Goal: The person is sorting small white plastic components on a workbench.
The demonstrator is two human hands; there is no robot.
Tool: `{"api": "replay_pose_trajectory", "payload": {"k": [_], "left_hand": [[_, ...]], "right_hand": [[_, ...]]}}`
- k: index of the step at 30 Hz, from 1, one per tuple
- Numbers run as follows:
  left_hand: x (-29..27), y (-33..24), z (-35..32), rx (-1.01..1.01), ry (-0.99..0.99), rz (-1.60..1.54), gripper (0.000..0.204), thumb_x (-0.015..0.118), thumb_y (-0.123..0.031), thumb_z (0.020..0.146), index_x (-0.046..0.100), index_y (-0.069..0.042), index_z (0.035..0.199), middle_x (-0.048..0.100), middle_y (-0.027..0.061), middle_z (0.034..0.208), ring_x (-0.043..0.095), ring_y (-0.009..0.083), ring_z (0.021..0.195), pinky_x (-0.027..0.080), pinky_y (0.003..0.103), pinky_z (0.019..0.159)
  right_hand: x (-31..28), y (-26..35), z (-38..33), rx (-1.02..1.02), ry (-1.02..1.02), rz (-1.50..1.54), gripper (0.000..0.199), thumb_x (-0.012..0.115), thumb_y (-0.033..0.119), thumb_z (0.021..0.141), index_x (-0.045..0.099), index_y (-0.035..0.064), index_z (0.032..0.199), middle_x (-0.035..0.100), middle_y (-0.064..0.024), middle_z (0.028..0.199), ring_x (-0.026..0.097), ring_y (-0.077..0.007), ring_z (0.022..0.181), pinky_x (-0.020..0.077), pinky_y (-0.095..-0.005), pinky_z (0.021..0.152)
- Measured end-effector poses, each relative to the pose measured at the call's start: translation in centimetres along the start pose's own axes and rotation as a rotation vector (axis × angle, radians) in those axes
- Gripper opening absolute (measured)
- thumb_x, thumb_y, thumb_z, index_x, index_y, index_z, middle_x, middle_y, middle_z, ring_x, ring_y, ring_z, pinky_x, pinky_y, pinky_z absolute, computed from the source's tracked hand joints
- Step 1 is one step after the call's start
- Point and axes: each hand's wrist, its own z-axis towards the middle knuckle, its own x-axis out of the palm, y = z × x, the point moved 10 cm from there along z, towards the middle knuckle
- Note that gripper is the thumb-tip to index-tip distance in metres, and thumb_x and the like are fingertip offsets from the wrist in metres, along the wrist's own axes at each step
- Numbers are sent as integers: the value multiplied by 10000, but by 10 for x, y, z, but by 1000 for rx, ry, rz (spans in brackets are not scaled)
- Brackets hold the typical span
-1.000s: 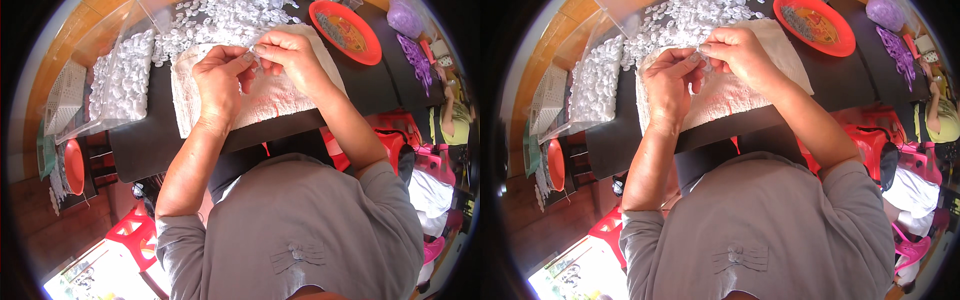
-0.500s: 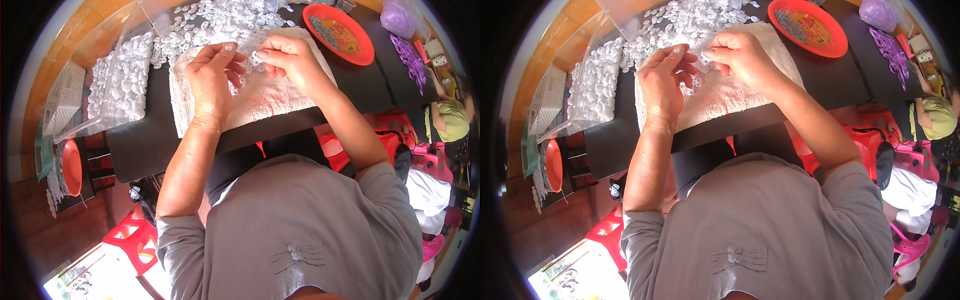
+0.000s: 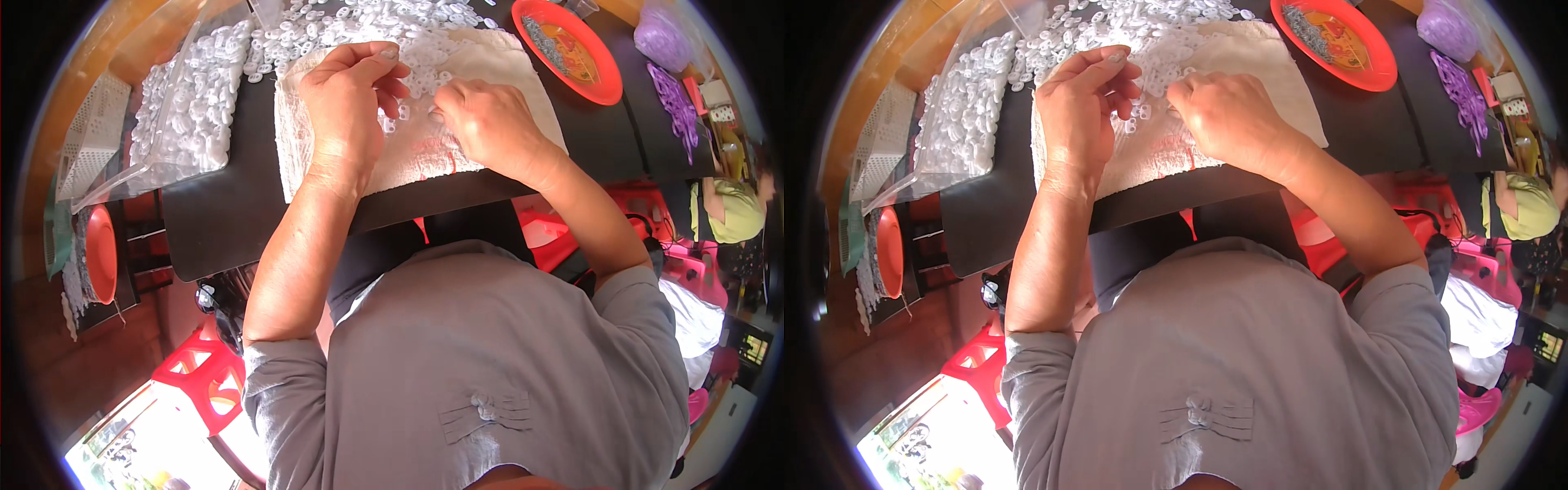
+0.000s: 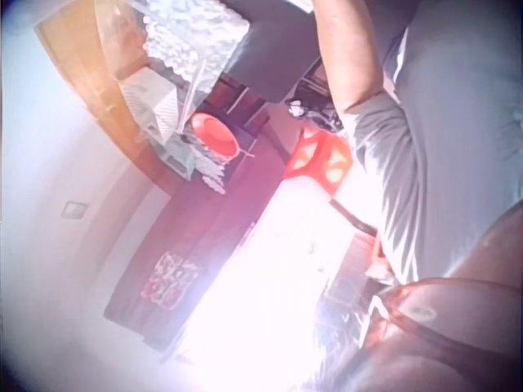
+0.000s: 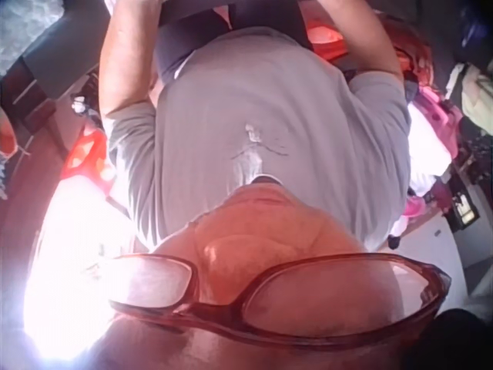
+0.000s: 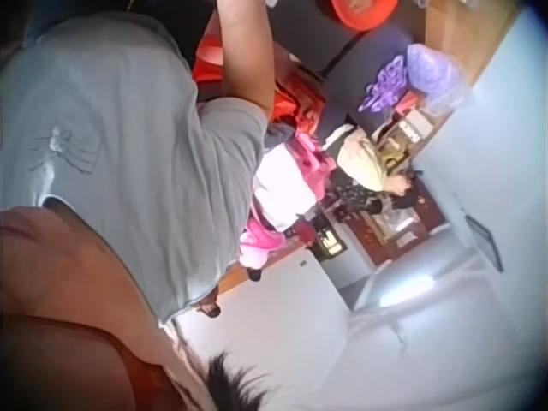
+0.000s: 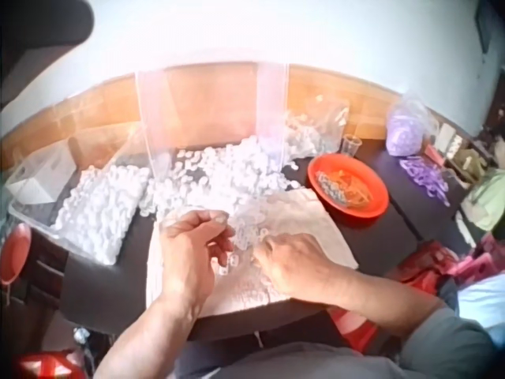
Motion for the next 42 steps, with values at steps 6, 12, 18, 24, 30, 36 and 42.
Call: {"api": "replay_pose_trajectory", "payload": {"k": [6,12,18,24,30,36,42], "left_hand": [[2,3,-1,-20,15,-33,101,588,8,844,630,57,920,655,146,760,590,163,561,430,254,453],[2,5,-2,-36,9,-23,108,594,0,843,633,59,925,656,148,758,589,165,561,430,255,453],[4,5,-1,-45,30,-29,112,597,-5,841,637,60,924,656,142,755,588,162,565,429,256,461],[8,7,-1,-44,44,-33,116,594,7,831,647,60,920,658,137,756,583,151,563,424,250,466],[33,10,-11,28,270,318,276,644,23,772,678,14,1046,664,67,821,562,91,637,422,213,528],[54,14,-21,159,382,462,242,712,56,747,662,27,982,640,19,789,579,70,704,497,226,651],[61,1,-29,468,382,588,225,724,28,751,621,4,951,625,68,756,603,123,643,509,257,614]], "right_hand": [[0,13,-3,-84,-47,-45,121,627,38,734,555,54,829,573,-86,776,614,-284,717,488,-407,593],[3,11,-1,-99,-20,-32,112,619,35,722,566,52,819,564,-85,772,607,-274,715,490,-395,589],[6,18,1,-146,16,-56,131,619,38,679,573,49,801,571,-84,764,605,-276,707,495,-393,592],[3,3,3,-117,12,-86,112,636,36,727,594,40,831,575,-73,736,606,-209,690,483,-340,600],[6,-54,-8,439,66,1119,212,614,200,935,604,43,793,525,43,675,489,-44,642,368,-211,578],[5,-55,-16,507,51,1250,200,613,197,935,627,37,817,522,24,651,495,-53,607,362,-212,567],[6,-62,-23,598,-62,1389,222,633,181,913,623,3,780,512,1,627,491,-74,536,391,-228,513]]}}
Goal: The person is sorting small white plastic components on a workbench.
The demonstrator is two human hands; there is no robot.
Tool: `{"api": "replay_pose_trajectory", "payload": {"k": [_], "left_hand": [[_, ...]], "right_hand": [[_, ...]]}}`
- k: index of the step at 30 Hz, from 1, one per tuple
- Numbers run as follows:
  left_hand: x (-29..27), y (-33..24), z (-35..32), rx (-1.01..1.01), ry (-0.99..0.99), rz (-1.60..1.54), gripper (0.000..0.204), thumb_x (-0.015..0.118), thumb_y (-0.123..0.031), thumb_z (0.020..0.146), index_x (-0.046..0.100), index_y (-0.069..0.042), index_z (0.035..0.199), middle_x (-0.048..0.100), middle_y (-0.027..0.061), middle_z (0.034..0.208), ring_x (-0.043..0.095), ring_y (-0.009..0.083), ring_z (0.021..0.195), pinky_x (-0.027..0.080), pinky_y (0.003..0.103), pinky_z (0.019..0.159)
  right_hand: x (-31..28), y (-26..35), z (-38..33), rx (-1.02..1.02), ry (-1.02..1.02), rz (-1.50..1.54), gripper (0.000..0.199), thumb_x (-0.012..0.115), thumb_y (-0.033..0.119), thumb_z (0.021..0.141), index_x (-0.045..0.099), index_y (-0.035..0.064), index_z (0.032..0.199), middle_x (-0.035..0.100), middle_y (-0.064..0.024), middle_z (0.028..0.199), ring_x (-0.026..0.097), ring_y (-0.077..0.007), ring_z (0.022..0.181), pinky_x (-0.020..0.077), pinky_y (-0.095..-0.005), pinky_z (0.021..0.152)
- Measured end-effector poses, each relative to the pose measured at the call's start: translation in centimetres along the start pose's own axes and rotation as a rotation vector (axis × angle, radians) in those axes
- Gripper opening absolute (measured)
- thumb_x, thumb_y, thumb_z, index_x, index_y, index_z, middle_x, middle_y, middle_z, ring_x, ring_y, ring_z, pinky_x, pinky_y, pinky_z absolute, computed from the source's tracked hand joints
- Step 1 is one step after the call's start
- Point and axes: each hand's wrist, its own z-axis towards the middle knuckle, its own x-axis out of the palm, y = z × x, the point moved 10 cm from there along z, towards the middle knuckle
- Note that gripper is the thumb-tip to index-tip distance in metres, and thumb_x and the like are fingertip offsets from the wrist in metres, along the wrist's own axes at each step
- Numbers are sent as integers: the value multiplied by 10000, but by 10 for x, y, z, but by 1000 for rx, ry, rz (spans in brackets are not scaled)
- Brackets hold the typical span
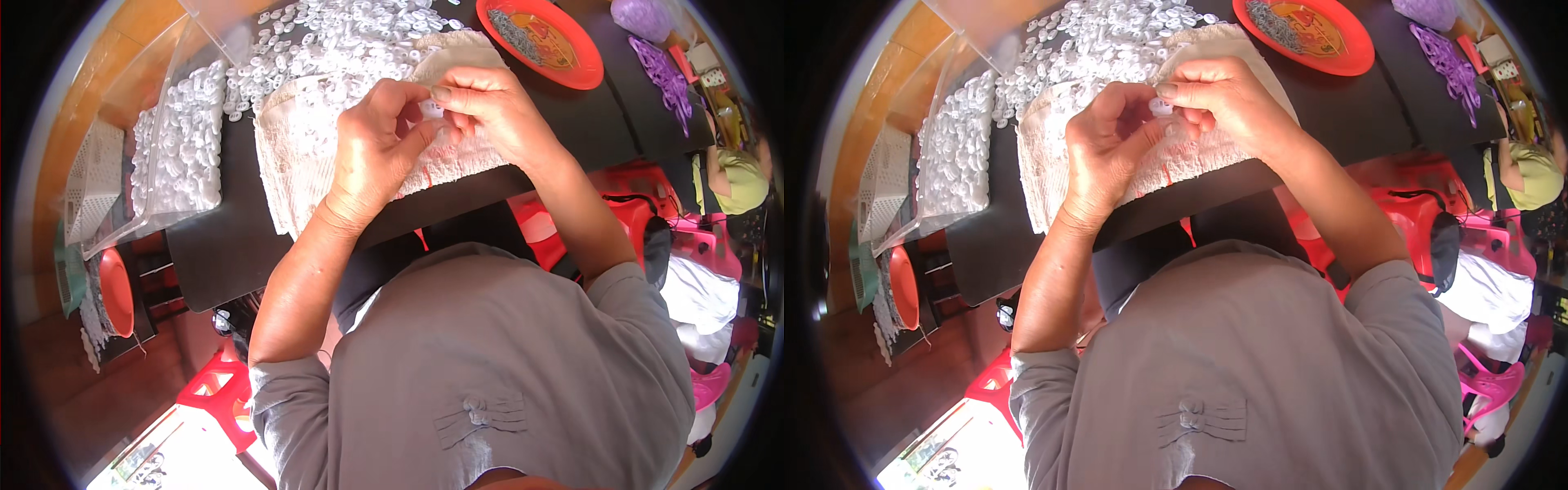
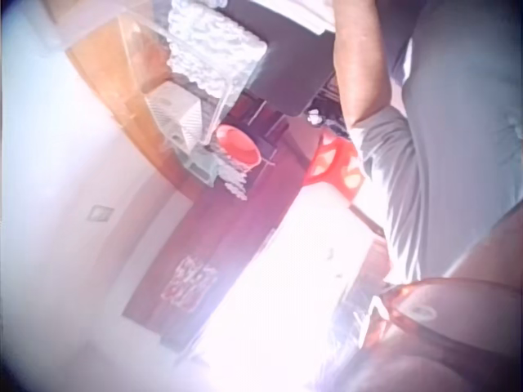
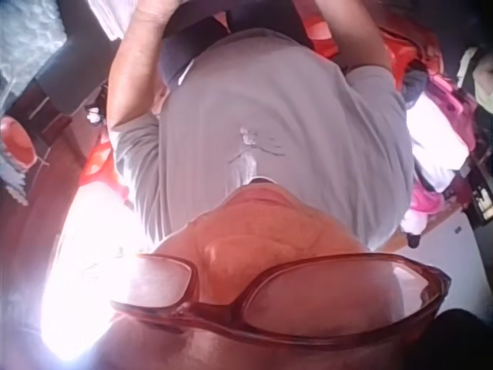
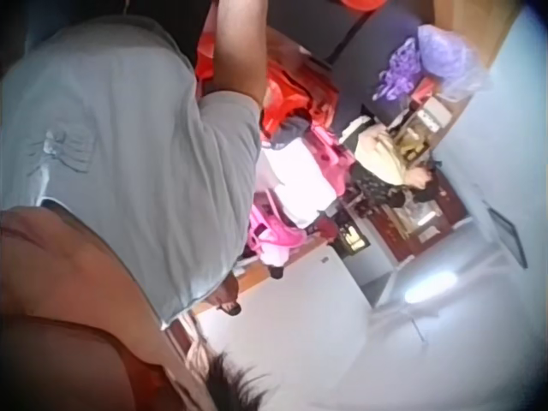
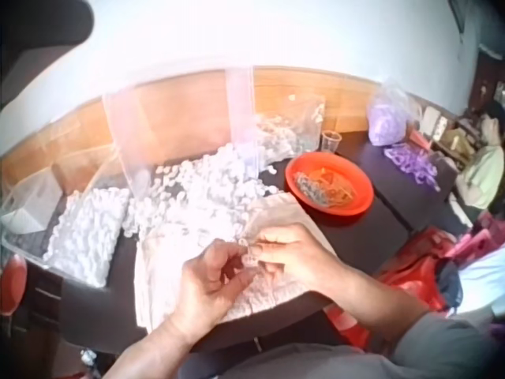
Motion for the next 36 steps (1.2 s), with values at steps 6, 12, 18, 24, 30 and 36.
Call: {"api": "replay_pose_trajectory", "payload": {"k": [6,12,18,24,30,36], "left_hand": [[-3,-9,-5,136,-31,100,263,752,16,729,616,-33,949,607,87,770,607,181,618,502,278,585],[-9,-13,-6,207,-67,110,246,756,18,737,610,-14,933,607,77,748,596,151,623,490,277,573],[-71,-37,-11,-42,-396,91,186,760,34,758,675,-15,916,628,-10,738,565,67,649,490,223,597],[-205,-106,-28,27,-776,609,155,813,-61,740,706,3,833,648,11,718,521,58,565,391,174,485],[-250,-94,-11,35,-574,1210,163,778,-144,783,698,-7,820,644,25,707,563,120,621,480,276,604],[-261,-92,-28,-73,-714,1182,117,775,-113,764,699,-26,782,657,46,705,598,168,620,500,298,616]], "right_hand": [[6,-3,-8,24,-49,79,190,629,181,923,638,5,853,543,9,674,499,-72,528,359,-202,509],[18,-9,-11,11,-95,321,147,648,152,916,642,6,893,550,10,690,484,-59,543,346,-187,485],[-8,28,-18,-329,-247,-47,148,647,148,923,640,2,901,569,8,685,489,-41,590,360,-191,529],[-78,26,-37,-354,-312,-197,84,618,76,928,632,-6,917,585,21,748,518,-41,651,406,-195,605],[-50,49,-54,-639,-277,-958,108,646,-26,813,597,29,893,583,-58,804,588,-218,735,473,-312,665],[-38,36,-55,-661,-165,-1132,141,657,5,749,596,51,867,571,-73,889,582,-284,901,467,-392,752]]}}
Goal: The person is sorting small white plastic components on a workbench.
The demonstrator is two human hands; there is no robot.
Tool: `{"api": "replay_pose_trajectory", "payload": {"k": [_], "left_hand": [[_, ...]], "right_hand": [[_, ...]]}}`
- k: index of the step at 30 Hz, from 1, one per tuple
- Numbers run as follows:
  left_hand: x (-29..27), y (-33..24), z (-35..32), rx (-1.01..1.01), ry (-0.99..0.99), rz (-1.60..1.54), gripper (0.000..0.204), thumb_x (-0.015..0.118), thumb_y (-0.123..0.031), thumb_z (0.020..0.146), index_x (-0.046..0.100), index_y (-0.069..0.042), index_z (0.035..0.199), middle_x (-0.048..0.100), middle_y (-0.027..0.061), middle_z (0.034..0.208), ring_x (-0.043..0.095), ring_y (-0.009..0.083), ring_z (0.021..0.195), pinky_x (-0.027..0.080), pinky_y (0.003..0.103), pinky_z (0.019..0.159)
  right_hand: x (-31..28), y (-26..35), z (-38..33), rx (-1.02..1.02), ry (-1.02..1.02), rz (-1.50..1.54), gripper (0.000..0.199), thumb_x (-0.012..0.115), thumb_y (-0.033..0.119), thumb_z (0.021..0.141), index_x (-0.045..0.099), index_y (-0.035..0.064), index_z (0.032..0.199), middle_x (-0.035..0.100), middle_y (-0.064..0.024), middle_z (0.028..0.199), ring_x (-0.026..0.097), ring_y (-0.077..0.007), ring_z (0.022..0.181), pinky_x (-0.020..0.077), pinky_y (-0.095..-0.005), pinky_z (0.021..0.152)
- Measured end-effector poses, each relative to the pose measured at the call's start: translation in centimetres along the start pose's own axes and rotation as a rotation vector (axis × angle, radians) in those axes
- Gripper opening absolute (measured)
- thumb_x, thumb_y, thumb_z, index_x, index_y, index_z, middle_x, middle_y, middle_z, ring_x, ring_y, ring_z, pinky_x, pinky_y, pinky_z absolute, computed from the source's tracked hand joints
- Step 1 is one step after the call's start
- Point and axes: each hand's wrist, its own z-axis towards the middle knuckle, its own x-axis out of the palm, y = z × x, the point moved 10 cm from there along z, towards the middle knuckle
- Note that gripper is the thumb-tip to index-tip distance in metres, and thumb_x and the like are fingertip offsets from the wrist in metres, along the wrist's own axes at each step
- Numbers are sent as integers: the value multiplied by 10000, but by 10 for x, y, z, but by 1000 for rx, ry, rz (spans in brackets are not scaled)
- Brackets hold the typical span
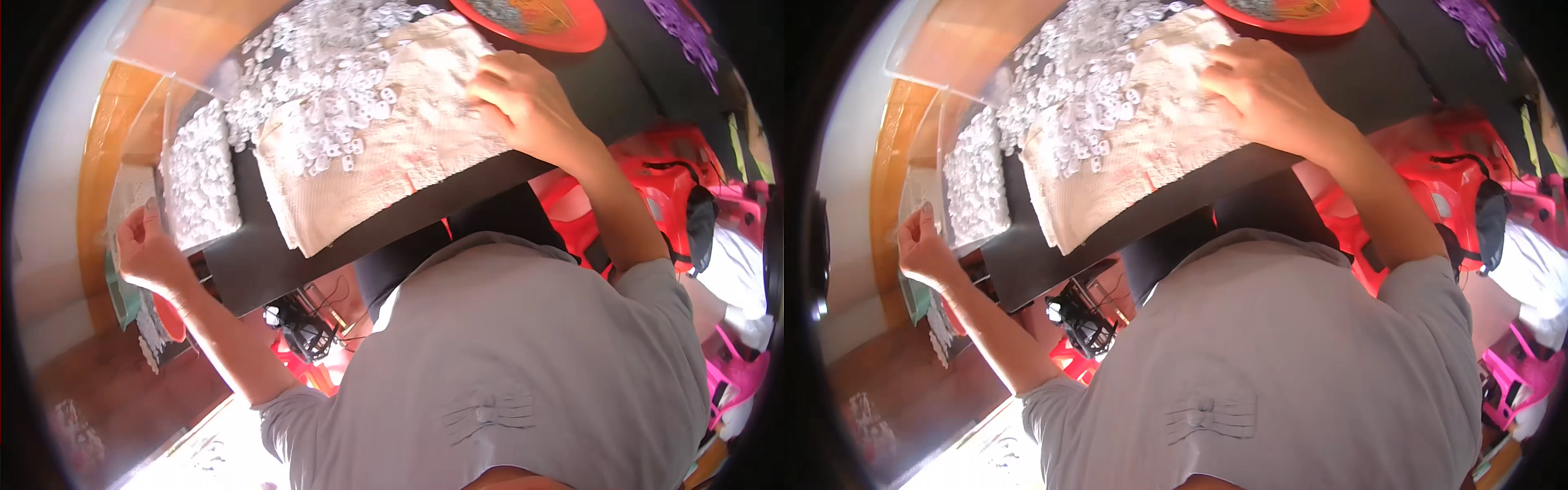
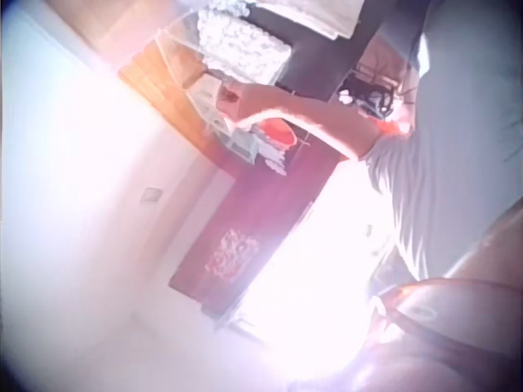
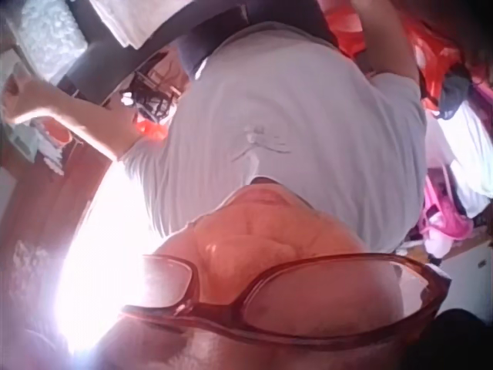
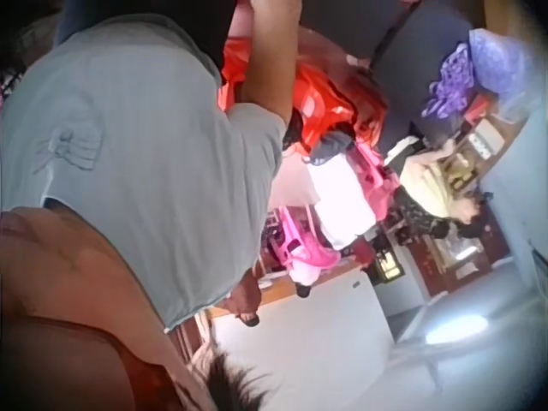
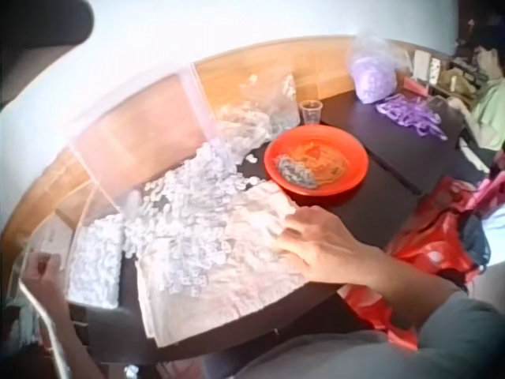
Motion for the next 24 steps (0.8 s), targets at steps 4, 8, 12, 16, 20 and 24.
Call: {"api": "replay_pose_trajectory", "payload": {"k": [4,8,12,16,20,24], "left_hand": [[-40,-75,-49,325,-362,-34,63,721,-25,785,676,-60,811,640,31,758,582,158,637,480,293,565],[6,-93,-105,335,-60,-430,102,709,29,786,651,-39,834,625,23,788,531,94,619,432,221,535],[51,-97,-153,94,317,-447,95,722,-11,802,632,-34,822,604,32,775,514,79,588,428,213,528],[56,-92,-162,52,279,-417,89,720,-14,807,634,-30,818,595,29,762,508,77,584,428,212,529],[51,-102,-163,111,218,-272,86,712,-26,819,628,-42,830,597,36,763,516,95,575,426,233,501],[48,-109,-170,213,188,-208,88,708,-29,818,625,-54,832,599,41,765,526,121,565,424,252,480]], "right_hand": [[-6,1,-6,-30,29,-20,131,628,-4,743,587,37,861,565,-101,930,568,-310,923,447,-419,789],[4,-8,-4,0,93,-1,131,630,-4,740,566,36,848,557,-97,930,558,-296,923,432,-406,779],[16,1,7,-113,159,-63,128,613,-17,741,529,33,824,531,-87,885,542,-273,887,411,-375,769],[17,-1,12,-167,223,-51,130,616,-21,733,527,31,812,529,-79,863,547,-266,869,415,-373,740],[8,-2,37,-151,221,372,130,599,-50,754,508,6,829,532,-77,786,532,-245,732,428,-338,658],[32,-5,52,-4,373,694,100,575,-76,781,509,-18,830,537,-79,733,509,-179,645,426,-297,618]]}}
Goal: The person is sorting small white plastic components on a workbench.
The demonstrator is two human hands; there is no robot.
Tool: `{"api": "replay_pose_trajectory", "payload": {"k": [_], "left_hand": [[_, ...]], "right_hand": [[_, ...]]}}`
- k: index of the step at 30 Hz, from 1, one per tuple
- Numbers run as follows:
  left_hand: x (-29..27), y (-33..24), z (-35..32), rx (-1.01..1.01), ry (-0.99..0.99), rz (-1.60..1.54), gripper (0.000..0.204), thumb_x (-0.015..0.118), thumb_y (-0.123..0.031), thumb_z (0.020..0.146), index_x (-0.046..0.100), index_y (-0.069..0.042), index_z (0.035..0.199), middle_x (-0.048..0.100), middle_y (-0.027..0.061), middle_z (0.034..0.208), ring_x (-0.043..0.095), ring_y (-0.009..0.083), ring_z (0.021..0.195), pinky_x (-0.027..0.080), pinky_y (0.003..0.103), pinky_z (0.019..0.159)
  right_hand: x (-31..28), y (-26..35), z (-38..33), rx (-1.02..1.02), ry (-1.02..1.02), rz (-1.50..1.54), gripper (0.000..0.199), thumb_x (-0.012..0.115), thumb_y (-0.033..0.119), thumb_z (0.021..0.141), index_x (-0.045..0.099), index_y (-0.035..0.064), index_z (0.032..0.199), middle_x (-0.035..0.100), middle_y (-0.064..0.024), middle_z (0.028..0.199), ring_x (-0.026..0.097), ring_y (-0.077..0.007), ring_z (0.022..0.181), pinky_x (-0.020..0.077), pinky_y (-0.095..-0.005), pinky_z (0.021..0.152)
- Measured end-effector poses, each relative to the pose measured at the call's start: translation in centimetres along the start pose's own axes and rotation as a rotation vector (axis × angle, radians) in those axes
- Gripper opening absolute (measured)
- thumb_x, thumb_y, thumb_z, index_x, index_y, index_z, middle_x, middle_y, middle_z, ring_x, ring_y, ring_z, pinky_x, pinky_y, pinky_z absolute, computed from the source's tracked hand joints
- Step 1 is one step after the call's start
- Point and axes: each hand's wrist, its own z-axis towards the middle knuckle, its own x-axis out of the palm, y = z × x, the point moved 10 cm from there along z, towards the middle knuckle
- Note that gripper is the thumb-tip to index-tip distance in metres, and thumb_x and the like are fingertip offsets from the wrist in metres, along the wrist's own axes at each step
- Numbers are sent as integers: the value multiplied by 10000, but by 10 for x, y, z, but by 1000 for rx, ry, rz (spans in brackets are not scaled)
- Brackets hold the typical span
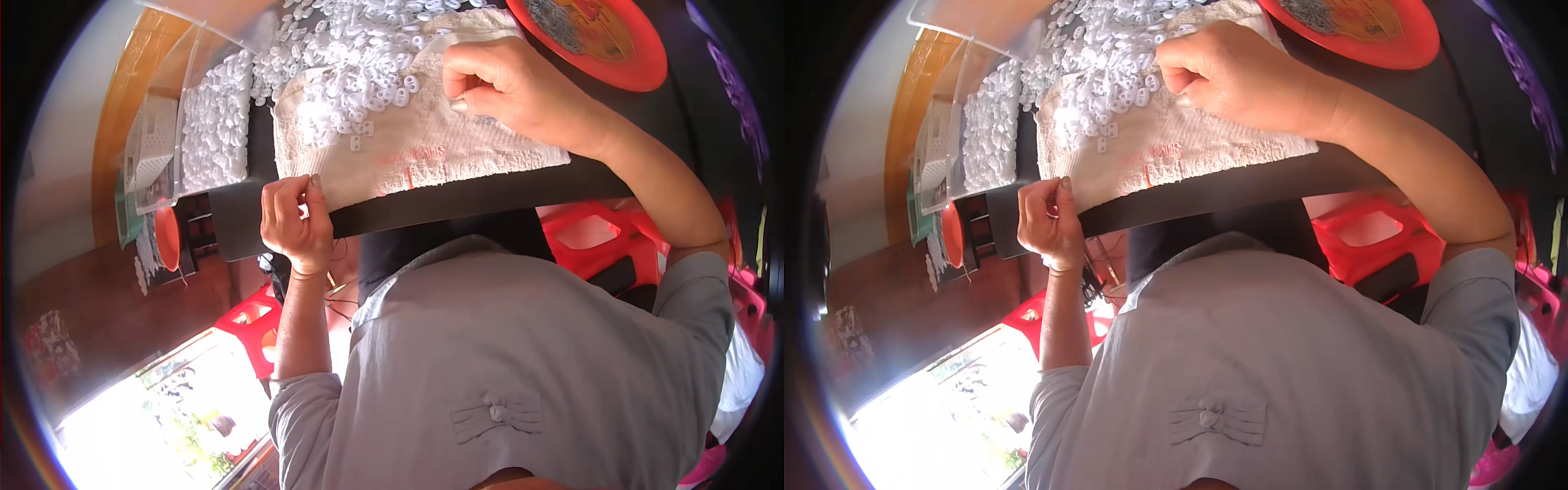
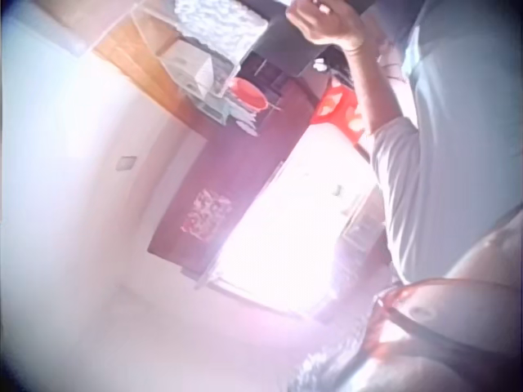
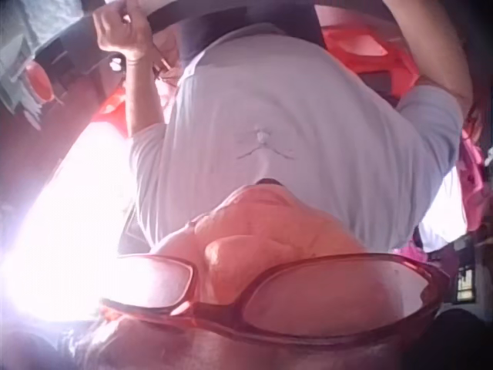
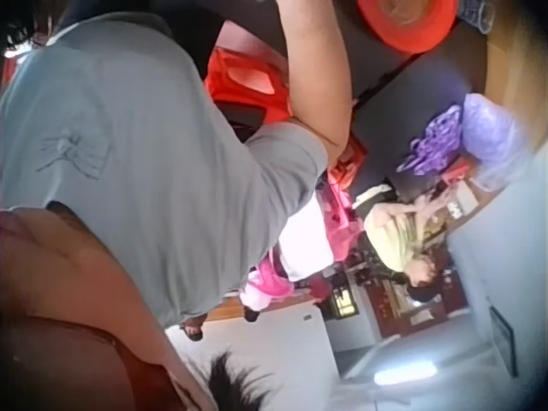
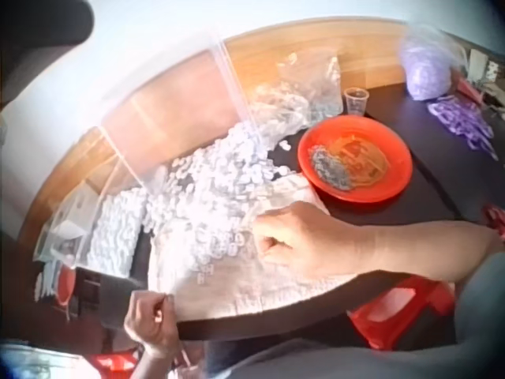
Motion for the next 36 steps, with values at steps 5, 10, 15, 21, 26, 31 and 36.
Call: {"api": "replay_pose_trajectory", "payload": {"k": [5,10,15,21,26,31,36], "left_hand": [[7,-2,4,7,19,43,106,704,-19,805,612,-57,841,597,55,766,548,161,579,448,278,504],[7,1,1,-18,25,85,116,691,-1,797,617,-58,866,604,69,790,566,189,621,473,303,551],[19,-6,9,-5,100,-5,120,693,-1,781,635,-44,877,605,88,818,587,224,685,486,329,592],[61,-22,32,25,318,-48,97,694,-63,767,646,-56,852,593,101,815,611,319,727,486,407,629],[67,-17,34,-52,372,-214,97,687,-59,771,638,-50,854,597,110,812,620,319,727,495,400,639],[71,-17,32,-13,393,-241,93,688,-82,770,624,-55,831,597,101,811,621,317,738,501,396,646],[70,-22,28,39,381,-248,88,684,-83,763,617,-66,819,590,94,826,619,306,771,502,405,653]], "right_hand": [[2,-15,-16,-62,-68,125,98,589,-76,780,531,-19,835,527,-68,723,516,-140,656,421,-274,606],[-5,4,-17,-210,-109,43,160,575,-125,754,558,-7,861,527,-66,771,529,-171,677,432,-271,616],[-4,10,-23,-277,-178,-44,196,567,-127,745,578,-6,899,539,-74,826,546,-193,692,443,-291,623],[-6,4,-21,-289,-193,-154,191,551,-115,764,583,-13,922,552,-79,870,573,-206,731,451,-305,637],[-15,-5,-18,-235,-250,-168,166,543,-90,777,592,-12,915,567,-66,860,582,-191,765,457,-285,665],[-12,4,-14,-172,-190,-183,159,543,-68,789,616,-12,919,593,-57,866,592,-177,789,465,-283,698],[-8,-3,-18,-69,-158,-75,183,542,-69,823,647,-14,963,633,-44,921,610,-142,834,481,-263,747]]}}
